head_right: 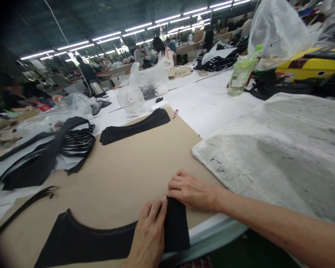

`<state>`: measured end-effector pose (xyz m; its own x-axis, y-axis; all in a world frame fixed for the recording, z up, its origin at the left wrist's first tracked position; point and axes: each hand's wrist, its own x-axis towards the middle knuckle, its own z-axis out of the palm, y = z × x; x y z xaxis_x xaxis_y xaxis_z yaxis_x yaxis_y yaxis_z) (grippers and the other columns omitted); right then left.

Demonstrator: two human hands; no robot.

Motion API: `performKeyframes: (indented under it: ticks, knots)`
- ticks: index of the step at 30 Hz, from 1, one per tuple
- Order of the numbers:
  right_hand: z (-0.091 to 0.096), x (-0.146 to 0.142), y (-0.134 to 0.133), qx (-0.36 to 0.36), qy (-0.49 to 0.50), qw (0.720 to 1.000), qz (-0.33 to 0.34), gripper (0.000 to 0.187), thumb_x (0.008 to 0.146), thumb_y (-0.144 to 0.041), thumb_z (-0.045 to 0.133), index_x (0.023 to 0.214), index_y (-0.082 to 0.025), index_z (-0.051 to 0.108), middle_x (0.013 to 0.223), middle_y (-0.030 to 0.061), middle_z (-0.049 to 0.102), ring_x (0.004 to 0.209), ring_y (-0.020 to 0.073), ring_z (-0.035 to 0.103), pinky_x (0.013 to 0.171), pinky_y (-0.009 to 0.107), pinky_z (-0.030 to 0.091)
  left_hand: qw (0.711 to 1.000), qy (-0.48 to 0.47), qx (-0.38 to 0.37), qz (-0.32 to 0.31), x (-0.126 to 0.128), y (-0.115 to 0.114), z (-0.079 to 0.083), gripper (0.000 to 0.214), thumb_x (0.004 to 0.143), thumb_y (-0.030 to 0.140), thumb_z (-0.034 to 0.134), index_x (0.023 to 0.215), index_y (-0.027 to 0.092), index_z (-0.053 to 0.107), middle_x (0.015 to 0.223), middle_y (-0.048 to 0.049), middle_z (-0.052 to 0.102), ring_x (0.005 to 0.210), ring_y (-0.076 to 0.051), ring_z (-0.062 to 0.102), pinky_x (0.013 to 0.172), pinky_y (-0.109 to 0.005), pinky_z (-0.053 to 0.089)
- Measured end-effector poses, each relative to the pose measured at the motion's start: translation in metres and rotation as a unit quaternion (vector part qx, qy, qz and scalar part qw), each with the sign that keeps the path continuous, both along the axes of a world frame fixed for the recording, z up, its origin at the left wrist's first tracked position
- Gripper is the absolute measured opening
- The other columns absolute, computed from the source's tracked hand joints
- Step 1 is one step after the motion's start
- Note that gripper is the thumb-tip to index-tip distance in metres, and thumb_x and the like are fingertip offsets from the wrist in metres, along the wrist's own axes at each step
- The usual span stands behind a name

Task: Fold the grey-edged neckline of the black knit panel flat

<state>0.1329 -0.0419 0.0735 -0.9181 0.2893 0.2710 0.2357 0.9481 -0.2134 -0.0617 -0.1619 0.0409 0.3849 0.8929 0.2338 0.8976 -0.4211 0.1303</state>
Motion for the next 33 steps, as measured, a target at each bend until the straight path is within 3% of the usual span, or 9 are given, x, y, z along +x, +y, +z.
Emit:
performKeyframes:
  ticks: [8,14,21,27,33]
  knots:
    - [0.0,0.004,-0.003,-0.059,0.021,0.998,-0.029,0.029,0.095,-0.012,0.037,0.109,-0.018,0.061,0.095,0.0067,0.061,0.088,0.0177,0.049,0.086,0.036,0.032,0.997,0.059,0.045,-0.024,0.001,0.009,0.014,0.055,0.074,0.0,0.05,0.128,0.007,0.054,0.101,-0.0069,0.064,0.089,-0.023,0.055,0.081,-0.036,0.05]
    - [0.004,0.009,-0.006,-0.091,0.015,0.994,-0.062,0.031,0.09,-0.009,0.039,0.111,-0.019,0.06,0.099,0.0068,0.062,0.092,0.0185,0.05,0.087,0.037,0.032,0.989,0.089,0.094,-0.072,-0.001,0.018,0.018,0.047,0.075,-0.001,0.048,0.12,0.004,0.058,0.102,-0.0079,0.065,0.092,-0.022,0.055,0.081,-0.035,0.049]
    - [0.007,0.008,-0.009,-0.097,0.025,0.993,-0.069,0.029,0.089,-0.009,0.042,0.109,-0.02,0.06,0.096,0.0059,0.061,0.091,0.0182,0.051,0.087,0.036,0.031,0.997,0.042,0.046,-0.043,-0.003,0.013,0.01,0.053,0.075,-0.005,0.043,0.126,0.006,0.053,0.107,-0.0102,0.062,0.093,-0.023,0.055,0.084,-0.037,0.047]
    - [0.005,0.008,-0.007,-0.086,0.023,0.994,-0.066,0.027,0.088,-0.009,0.043,0.104,-0.02,0.062,0.095,0.0052,0.061,0.089,0.0181,0.049,0.084,0.036,0.031,0.999,-0.008,-0.03,-0.012,0.001,0.014,0.016,0.057,0.079,-0.004,0.042,0.134,0.012,0.048,0.104,-0.0095,0.06,0.091,-0.022,0.053,0.084,-0.038,0.047]
    - [-0.001,0.011,-0.005,-0.062,0.033,0.996,-0.047,0.032,0.087,-0.006,0.041,0.106,-0.019,0.063,0.093,0.0062,0.063,0.088,0.0175,0.051,0.087,0.037,0.032,0.999,0.025,-0.006,-0.038,0.004,0.019,0.018,0.054,0.078,-0.003,0.048,0.13,0.01,0.052,0.101,-0.0079,0.061,0.089,-0.022,0.052,0.082,-0.038,0.047]
